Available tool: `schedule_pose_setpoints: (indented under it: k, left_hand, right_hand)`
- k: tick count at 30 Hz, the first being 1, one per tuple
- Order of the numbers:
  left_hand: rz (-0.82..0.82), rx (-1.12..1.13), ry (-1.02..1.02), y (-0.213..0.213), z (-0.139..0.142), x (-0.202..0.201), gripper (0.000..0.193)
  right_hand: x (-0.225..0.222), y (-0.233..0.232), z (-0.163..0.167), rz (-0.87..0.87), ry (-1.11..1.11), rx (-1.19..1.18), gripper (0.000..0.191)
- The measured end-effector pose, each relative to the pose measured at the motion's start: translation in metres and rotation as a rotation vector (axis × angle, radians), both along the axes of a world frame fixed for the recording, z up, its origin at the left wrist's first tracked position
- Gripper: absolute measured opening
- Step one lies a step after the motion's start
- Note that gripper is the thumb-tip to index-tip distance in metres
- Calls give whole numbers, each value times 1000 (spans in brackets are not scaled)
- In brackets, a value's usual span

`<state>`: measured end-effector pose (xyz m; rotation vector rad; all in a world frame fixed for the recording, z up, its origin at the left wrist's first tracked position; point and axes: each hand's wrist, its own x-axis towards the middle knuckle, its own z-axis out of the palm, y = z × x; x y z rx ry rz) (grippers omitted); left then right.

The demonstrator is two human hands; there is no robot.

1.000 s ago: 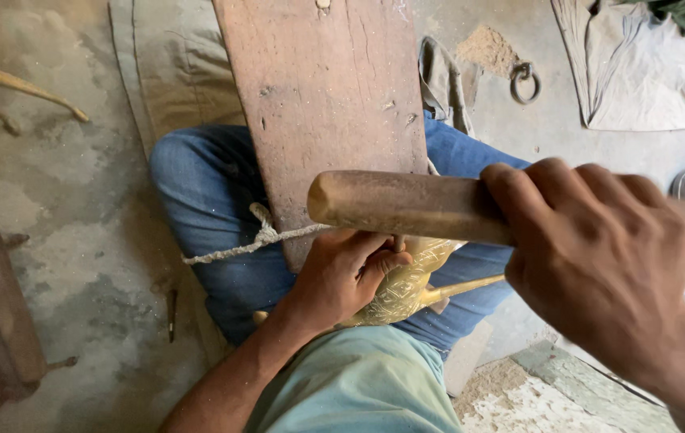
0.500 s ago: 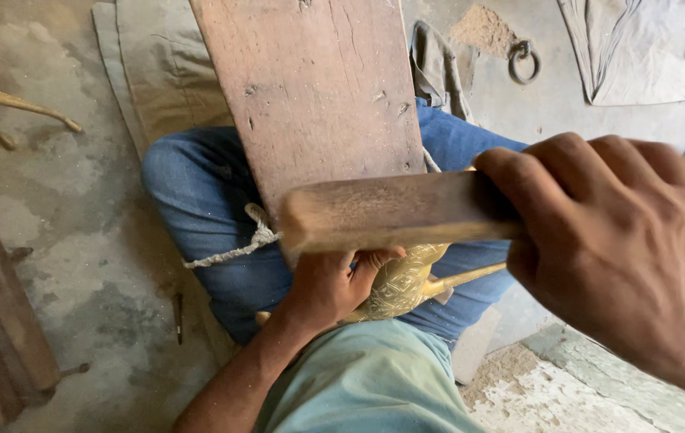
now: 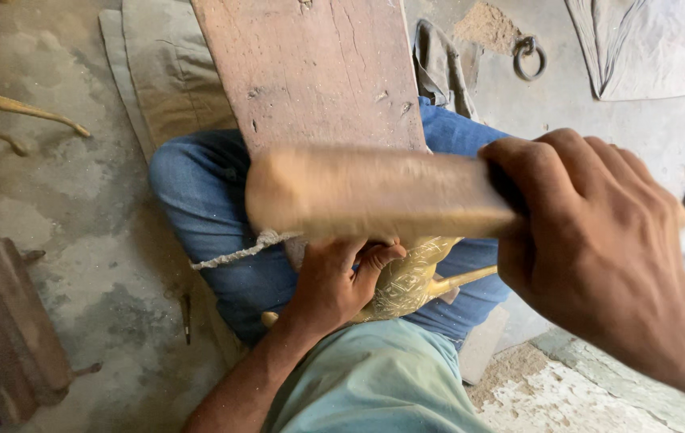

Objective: The person sits cross-legged on the floor with a brass deer figurine tied to a wooden board on their lap. They hold a small punch against the figurine's body and strike it repeatedly with a wooden mallet, repositioning the punch to work different spots on the brass surface.

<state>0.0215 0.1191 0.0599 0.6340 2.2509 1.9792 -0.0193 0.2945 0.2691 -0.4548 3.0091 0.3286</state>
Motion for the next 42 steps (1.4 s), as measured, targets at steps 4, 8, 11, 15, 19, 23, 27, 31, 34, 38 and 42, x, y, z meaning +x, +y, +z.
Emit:
schedule_pose_setpoints:
  k: [4, 8, 11, 15, 19, 23, 27, 31, 34, 38, 42]
  left_hand:
    - [36, -19, 33, 0, -2, 2, 20]
    - [-53, 128, -139, 0, -4, 3, 14]
    - [23, 1, 26, 2, -6, 4, 18]
    - [-3, 57, -42, 1, -7, 7, 15]
    - [-5, 102, -64, 1, -5, 7, 16]
    - [5, -31, -90, 2, -2, 5, 12]
    - [-16, 136, -153, 1, 1, 6, 12]
    - [-16, 153, -171, 2, 1, 7, 13]
    - [-14, 133, -189, 2, 1, 6, 13]
    - [3, 169, -188, 1, 1, 7, 16]
    - [13, 97, -141, 2, 0, 11, 13]
  right_hand:
    - [3, 2, 2, 164, 36, 154, 52]
    - [8, 9, -10, 74, -4, 171, 40]
    - [9, 12, -11, 79, 21, 118, 44]
    - [6, 6, -4, 149, 72, 292, 34]
    - [-1, -3, -2, 141, 25, 148, 39]
    - [-2, -3, -3, 151, 28, 221, 40]
    - [3, 3, -5, 142, -9, 388, 31]
    - [4, 6, -10, 149, -8, 198, 38]
    - [5, 6, -11, 110, -46, 292, 39]
    - [7, 4, -7, 93, -58, 318, 38]
    - [8, 3, -7, 143, 6, 239, 43]
